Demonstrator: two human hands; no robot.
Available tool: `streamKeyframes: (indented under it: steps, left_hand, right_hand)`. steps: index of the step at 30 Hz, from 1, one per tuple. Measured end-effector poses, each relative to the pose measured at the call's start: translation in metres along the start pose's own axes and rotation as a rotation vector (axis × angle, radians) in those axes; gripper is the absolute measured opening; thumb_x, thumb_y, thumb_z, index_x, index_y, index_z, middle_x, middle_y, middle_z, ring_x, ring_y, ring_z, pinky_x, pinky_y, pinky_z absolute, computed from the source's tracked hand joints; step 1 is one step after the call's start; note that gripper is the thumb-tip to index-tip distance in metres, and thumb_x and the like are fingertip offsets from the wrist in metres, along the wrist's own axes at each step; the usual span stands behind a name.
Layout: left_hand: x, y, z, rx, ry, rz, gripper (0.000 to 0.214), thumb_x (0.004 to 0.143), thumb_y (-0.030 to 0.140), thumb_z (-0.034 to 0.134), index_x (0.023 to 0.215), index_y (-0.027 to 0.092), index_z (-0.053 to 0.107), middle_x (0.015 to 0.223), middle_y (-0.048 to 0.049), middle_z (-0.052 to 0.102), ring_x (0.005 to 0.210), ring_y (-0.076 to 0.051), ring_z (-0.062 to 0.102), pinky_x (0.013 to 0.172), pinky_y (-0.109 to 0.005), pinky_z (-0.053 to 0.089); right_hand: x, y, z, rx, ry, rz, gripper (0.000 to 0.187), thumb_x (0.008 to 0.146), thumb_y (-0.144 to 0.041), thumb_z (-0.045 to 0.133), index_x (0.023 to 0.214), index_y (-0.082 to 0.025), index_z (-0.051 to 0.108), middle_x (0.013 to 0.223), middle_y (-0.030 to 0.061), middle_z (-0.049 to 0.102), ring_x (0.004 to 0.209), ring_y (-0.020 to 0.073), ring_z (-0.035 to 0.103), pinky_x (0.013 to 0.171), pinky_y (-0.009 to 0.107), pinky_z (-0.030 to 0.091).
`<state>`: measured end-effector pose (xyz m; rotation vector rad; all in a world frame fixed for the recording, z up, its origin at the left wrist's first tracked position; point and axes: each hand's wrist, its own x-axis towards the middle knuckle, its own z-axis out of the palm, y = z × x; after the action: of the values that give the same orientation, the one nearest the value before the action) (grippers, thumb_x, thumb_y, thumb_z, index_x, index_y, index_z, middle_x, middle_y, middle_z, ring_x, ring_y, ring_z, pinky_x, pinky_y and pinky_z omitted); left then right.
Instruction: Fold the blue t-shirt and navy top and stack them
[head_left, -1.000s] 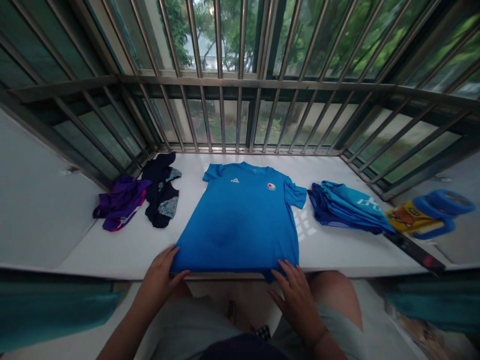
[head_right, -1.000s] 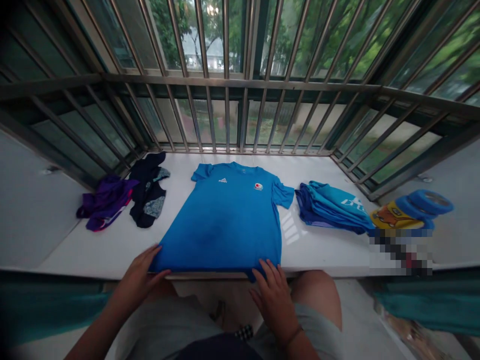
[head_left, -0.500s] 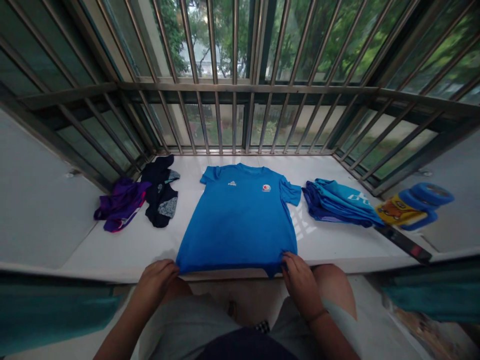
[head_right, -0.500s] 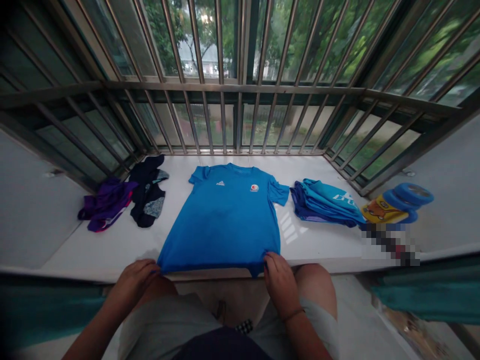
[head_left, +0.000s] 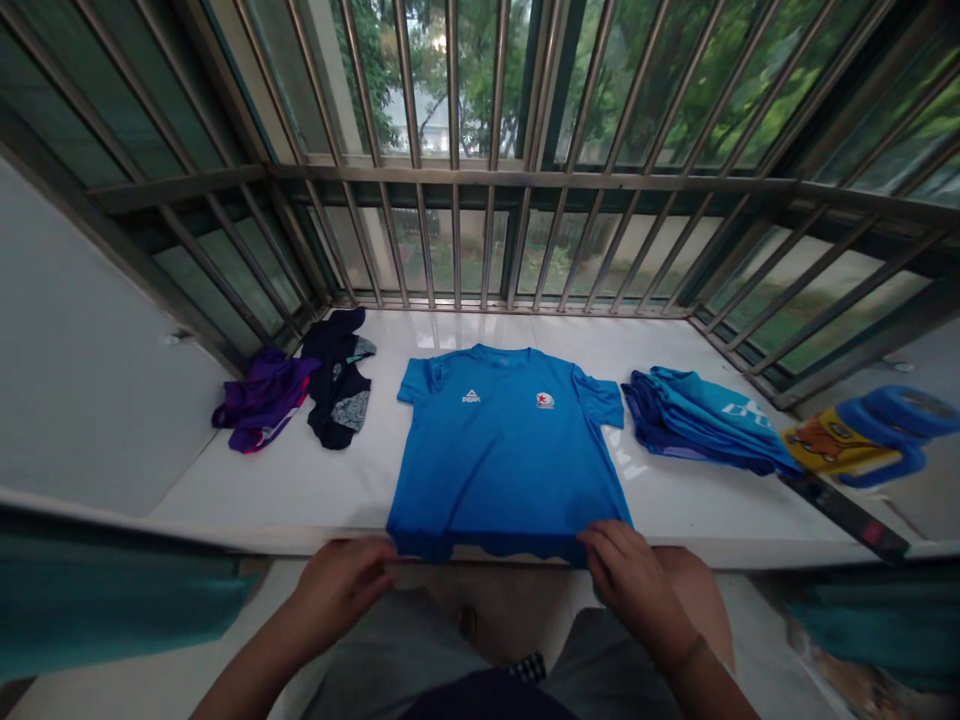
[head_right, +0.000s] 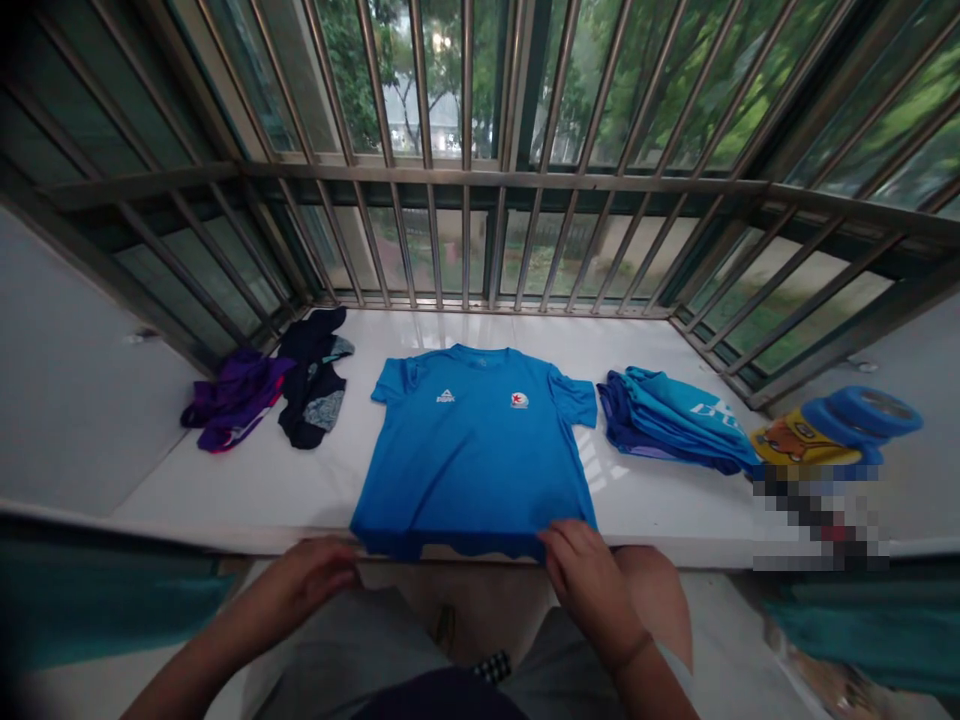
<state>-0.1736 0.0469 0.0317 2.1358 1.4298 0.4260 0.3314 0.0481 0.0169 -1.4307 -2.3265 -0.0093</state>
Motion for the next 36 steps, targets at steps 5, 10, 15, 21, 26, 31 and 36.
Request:
streamKeyframes:
  steps: [5,10,15,21,26,31,36]
  left_hand:
    - [0.124,0.011,-0.012,0.033,0.193,0.04,0.044,0.111,0.05,0.05,0.139,0.023,0.072,0.144,-0.0129,0.075,0.137,-0.029,0.069,0.121,-0.046,0.053]
    - [0.251,-0.007,-0.004,0.235,0.172,0.052,0.058,0.111,0.044,0.048,0.155,0.009,0.059,0.171,-0.0238,0.05,0.161,-0.035,0.047,0.133,-0.053,0.037]
    - [0.309,-0.043,-0.009,0.312,0.193,-0.227,0.068,0.112,0.047,0.042,0.166,0.006,0.044,0.175,-0.0288,0.041,0.163,-0.039,0.043,0.131,-0.057,0.037]
    - [0.279,-0.081,-0.007,0.426,0.303,-0.415,0.077,0.111,0.057,0.035,0.165,0.004,0.048,0.175,-0.0271,0.041,0.164,-0.042,0.04,0.132,-0.059,0.033]
    - [0.237,-0.094,-0.014,0.426,0.345,-0.519,0.074,0.112,0.058,0.027,0.166,0.014,0.051,0.175,-0.0206,0.044,0.162,-0.041,0.041,0.13,-0.072,0.03]
    - [0.229,-0.106,-0.042,0.448,0.296,-0.486,0.063,0.112,0.05,0.028,0.148,0.015,0.068,0.161,-0.0209,0.062,0.15,-0.039,0.057,0.124,-0.059,0.044]
    - [0.268,-0.096,-0.055,0.488,0.316,-0.222,0.054,0.108,0.027,0.033,0.147,0.009,0.066,0.161,-0.02,0.062,0.151,-0.031,0.057,0.13,-0.047,0.04]
  right_hand:
    - [0.078,0.011,0.033,-0.019,-0.002,0.111,0.041,0.11,-0.035,0.053,0.141,-0.018,0.073,0.155,0.0155,0.067,0.15,0.0347,0.057,0.124,0.057,0.047]
    - [0.11,0.009,0.066,-0.053,-0.192,0.318,0.066,0.11,-0.05,0.051,0.166,-0.016,0.053,0.175,0.0166,0.045,0.164,0.0401,0.039,0.131,0.067,0.032]
    - [0.091,-0.007,0.078,-0.073,-0.217,0.348,0.075,0.111,-0.062,0.043,0.175,-0.024,0.04,0.181,0.0142,0.033,0.17,0.0394,0.026,0.132,0.074,0.02]
    - [0.072,-0.021,0.082,-0.089,-0.201,0.335,0.074,0.11,-0.062,0.045,0.176,-0.028,0.038,0.182,0.0117,0.031,0.169,0.0396,0.028,0.131,0.075,0.021]
    - [0.065,-0.031,0.088,-0.089,-0.144,0.341,0.073,0.11,-0.061,0.045,0.175,-0.028,0.04,0.182,0.0117,0.031,0.168,0.0419,0.03,0.13,0.076,0.023]
    - [0.051,-0.051,0.099,-0.083,-0.091,0.343,0.075,0.109,-0.062,0.046,0.176,-0.029,0.038,0.181,0.0119,0.033,0.166,0.0441,0.034,0.127,0.076,0.028]
    - [0.032,-0.087,0.103,-0.083,-0.096,0.373,0.079,0.104,-0.068,0.053,0.174,-0.033,0.042,0.179,0.0125,0.037,0.162,0.047,0.039,0.12,0.073,0.039]
